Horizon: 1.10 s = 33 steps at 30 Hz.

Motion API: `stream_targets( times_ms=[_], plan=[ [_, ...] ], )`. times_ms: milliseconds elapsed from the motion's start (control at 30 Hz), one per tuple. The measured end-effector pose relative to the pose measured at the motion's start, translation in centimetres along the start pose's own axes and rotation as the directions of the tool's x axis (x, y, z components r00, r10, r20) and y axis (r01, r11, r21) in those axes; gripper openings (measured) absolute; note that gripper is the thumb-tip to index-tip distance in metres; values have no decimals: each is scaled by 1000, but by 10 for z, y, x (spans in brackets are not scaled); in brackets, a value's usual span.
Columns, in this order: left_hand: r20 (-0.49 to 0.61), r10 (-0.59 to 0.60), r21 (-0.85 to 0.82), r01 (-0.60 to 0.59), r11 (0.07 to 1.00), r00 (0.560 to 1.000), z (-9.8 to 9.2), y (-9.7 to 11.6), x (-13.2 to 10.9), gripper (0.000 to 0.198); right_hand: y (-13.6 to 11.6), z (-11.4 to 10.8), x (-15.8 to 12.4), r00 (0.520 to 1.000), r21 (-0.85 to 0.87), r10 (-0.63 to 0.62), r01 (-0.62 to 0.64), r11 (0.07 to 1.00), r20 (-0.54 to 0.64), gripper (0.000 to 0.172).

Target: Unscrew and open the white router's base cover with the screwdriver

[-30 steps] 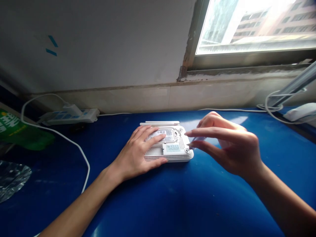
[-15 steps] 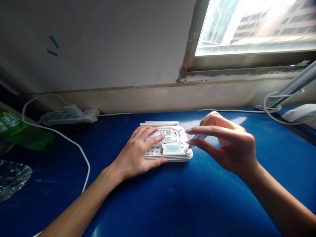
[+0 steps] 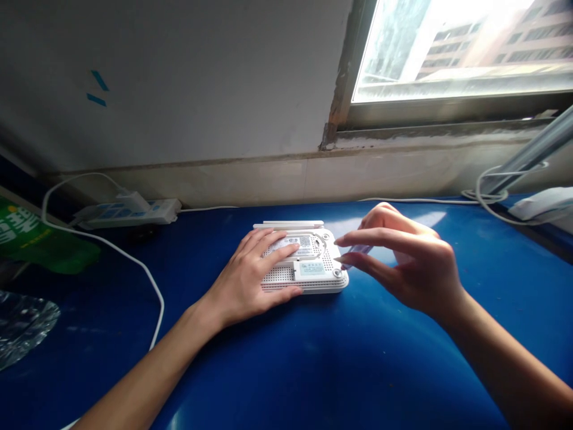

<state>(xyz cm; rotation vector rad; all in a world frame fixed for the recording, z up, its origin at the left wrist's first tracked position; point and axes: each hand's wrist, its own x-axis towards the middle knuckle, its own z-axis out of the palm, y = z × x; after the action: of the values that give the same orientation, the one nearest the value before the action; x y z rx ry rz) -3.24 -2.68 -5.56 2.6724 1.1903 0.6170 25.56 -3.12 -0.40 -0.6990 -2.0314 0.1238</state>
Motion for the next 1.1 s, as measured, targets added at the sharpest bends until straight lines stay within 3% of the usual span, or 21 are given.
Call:
stream_targets(
  times_ms=[233,467,567,700,800,1000,1100],
  plan=[
    [0,8,-1,-8,1000,1000,0,0,1,68,3,-2,0,995,90,31,-40,995,98,48],
    [2,1,-7,-1,1000,1000,-1,1,1,69,7,-4,-1,999,51,48,-47,998,-16,22],
    [3,-3,-11,3,1000,1000,-1,1,1,69,8,-4,-1,999,7,43,-43,999,-32,19],
    [3,6,-4,-6,1000,1000,-1,1,1,68,5,-2,-2,998,15,-14,13,1000,55,42],
    [1,7,-2,-7,1000,1000,0,0,1,68,0,1,-2,994,121,17,-30,992,109,52],
    [-2,0,10,0,1000,1000,2,-1,0,68,-5,8,-3,999,66,30,-32,997,26,26],
    [-3,2,11,-2,1000,1000,1,0,0,68,-4,8,-2,999,35,15,-16,999,31,27]
  ],
)
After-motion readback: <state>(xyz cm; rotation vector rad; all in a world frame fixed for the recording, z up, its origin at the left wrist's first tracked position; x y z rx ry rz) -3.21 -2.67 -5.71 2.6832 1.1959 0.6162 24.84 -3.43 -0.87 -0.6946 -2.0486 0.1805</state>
